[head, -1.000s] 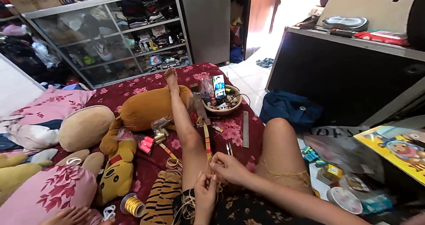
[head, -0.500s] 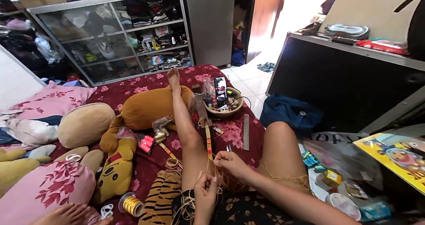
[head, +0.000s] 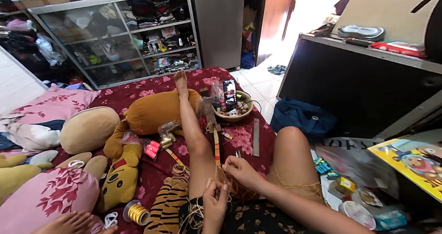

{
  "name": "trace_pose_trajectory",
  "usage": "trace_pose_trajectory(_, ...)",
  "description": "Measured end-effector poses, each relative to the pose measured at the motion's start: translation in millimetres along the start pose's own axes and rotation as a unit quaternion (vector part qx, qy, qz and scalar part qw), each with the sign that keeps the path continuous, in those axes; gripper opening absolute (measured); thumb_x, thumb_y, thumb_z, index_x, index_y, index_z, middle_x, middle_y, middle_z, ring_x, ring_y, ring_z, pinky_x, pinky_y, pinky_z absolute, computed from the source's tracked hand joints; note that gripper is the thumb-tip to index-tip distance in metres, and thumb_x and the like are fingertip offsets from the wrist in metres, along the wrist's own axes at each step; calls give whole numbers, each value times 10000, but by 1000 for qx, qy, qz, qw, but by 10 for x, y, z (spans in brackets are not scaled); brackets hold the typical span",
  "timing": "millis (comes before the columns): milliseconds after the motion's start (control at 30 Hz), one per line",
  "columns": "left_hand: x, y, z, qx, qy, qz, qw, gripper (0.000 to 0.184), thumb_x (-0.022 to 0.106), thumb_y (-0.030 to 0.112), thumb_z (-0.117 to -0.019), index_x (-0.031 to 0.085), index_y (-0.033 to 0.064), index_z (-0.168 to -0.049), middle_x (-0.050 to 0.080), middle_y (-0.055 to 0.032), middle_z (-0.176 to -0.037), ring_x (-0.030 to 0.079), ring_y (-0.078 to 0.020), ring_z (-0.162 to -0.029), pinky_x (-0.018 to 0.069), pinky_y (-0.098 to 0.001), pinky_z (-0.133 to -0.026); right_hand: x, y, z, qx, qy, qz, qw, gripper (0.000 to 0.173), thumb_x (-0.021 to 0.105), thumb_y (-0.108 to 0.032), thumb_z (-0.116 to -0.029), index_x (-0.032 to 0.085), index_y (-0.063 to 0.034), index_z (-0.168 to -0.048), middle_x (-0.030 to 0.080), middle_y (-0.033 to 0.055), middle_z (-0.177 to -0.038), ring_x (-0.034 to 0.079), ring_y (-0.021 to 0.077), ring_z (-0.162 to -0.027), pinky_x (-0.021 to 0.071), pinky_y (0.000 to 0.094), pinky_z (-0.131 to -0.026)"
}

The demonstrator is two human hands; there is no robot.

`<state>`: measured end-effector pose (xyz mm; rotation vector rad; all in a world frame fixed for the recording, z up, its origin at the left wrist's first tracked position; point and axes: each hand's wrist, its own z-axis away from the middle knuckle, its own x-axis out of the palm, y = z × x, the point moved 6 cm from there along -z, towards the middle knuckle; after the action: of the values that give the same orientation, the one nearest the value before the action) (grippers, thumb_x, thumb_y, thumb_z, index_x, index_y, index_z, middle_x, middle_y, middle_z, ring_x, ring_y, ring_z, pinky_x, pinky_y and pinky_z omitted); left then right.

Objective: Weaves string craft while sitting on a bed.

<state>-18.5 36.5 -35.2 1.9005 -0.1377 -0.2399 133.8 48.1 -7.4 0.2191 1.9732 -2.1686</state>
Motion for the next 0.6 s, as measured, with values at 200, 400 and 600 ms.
trace_pose_trajectory(200, 1, -8, -3, 3, 2, 0, 1000, 145, 624, 113, -867, 658, 44, -745, 535, 39, -766, 492, 44, -696, 395, -99, -615, 76, 45, 16, -7, -24, 23, 999, 260, 604, -259, -1013, 643, -3, -1040, 599, 34, -800, 546, 73, -696, 472, 269, -680)
trace_pose_trajectory(400, -8, -16, -6, -48, 5, 16, 999, 217, 492, 59, -974, 642, -44, -1092, 597, 23, -800, 502, 43, -627, 428, -127, -593, 56, 65, 29, 14, -25, -89, 996, 164, 559, -165, -1030, 640, -23, -1016, 587, -27, -783, 530, 9, -667, 443, 202, -631)
trace_pose_trajectory(600, 47, 15, -64, -53, 17, 6, 998, 182, 623, 47, -919, 722, -40, -1044, 643, -30, -893, 571, 11, -731, 483, -131, -679, 118, 61, 49, 42, -67, -113, 990, 139, 534, -141, -1043, 615, -32, -1011, 602, -34, -796, 499, -4, -629, 398, 185, -576)
